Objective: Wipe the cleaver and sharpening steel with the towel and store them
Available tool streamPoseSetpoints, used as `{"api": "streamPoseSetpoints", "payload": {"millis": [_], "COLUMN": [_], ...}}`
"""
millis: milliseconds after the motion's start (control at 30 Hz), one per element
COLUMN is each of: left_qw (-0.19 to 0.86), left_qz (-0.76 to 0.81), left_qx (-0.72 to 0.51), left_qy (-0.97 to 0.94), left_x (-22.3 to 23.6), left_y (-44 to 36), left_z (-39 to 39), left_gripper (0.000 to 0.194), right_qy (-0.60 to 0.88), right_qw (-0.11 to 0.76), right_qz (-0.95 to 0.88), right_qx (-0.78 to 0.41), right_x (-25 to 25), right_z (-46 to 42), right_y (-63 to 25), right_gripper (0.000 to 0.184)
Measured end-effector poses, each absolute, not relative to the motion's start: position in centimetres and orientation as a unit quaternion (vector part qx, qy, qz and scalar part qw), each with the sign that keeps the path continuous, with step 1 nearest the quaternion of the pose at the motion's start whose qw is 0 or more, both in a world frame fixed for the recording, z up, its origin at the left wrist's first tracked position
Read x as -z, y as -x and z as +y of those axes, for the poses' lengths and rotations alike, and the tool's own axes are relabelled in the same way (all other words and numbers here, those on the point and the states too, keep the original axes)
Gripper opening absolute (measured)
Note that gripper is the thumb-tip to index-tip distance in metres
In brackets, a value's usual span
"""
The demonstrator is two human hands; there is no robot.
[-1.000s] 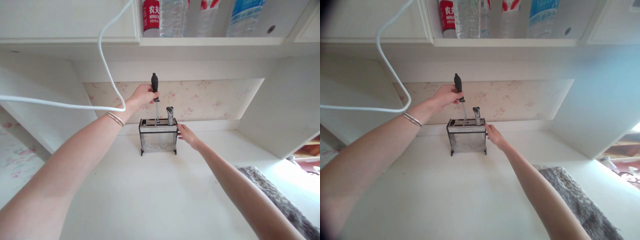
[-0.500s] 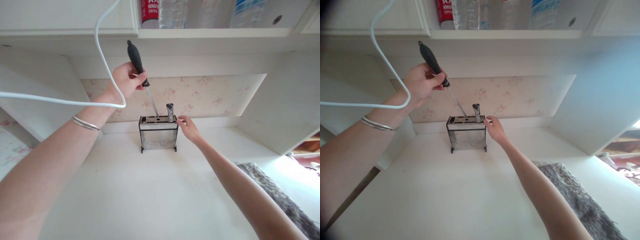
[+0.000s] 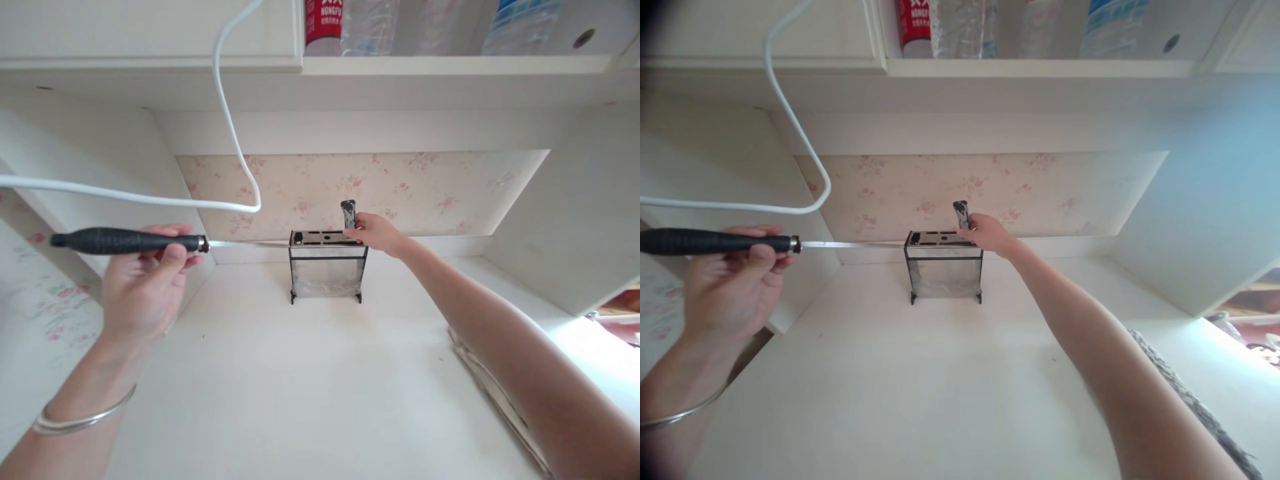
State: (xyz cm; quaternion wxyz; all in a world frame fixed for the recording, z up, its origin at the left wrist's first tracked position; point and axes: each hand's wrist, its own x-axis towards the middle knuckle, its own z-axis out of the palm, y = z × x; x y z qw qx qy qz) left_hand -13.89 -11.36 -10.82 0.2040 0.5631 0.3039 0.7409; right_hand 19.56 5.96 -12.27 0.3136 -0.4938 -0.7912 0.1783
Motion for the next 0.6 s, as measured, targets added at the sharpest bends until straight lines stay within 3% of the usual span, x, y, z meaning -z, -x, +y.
{"api": "streamPoseSetpoints", "payload": {"millis": [100, 333, 467, 600], "left_qw": [0.188, 0.117, 0.028, 0.014], "left_qz": [0.387, 0.537, 0.596, 0.554], "left_qx": [-0.724, -0.631, -0.535, -0.441], "left_qy": [-0.539, -0.547, -0.598, -0.706], "left_x": [12.8, 17.7, 20.3, 23.1], "left_y": [15.1, 17.5, 18.4, 19.8], "left_z": [-14.0, -18.4, -20.5, -22.3], "left_gripper": [0.024, 0.028, 0.031, 0.043], "right_qy": [0.456, 0.370, 0.346, 0.342], "right_qw": [0.384, 0.511, 0.575, 0.615], "right_qz": [-0.767, -0.746, -0.723, -0.704], "right_qx": [-0.240, -0.214, -0.164, -0.095], "right_x": [10.0, 3.6, 3.2, 5.3], "right_z": [6.4, 5.5, 2.1, -3.1], "right_y": [-19.8, -21.7, -22.1, -20.6], "right_gripper": [0.029, 0.025, 0.027, 0.031]}}
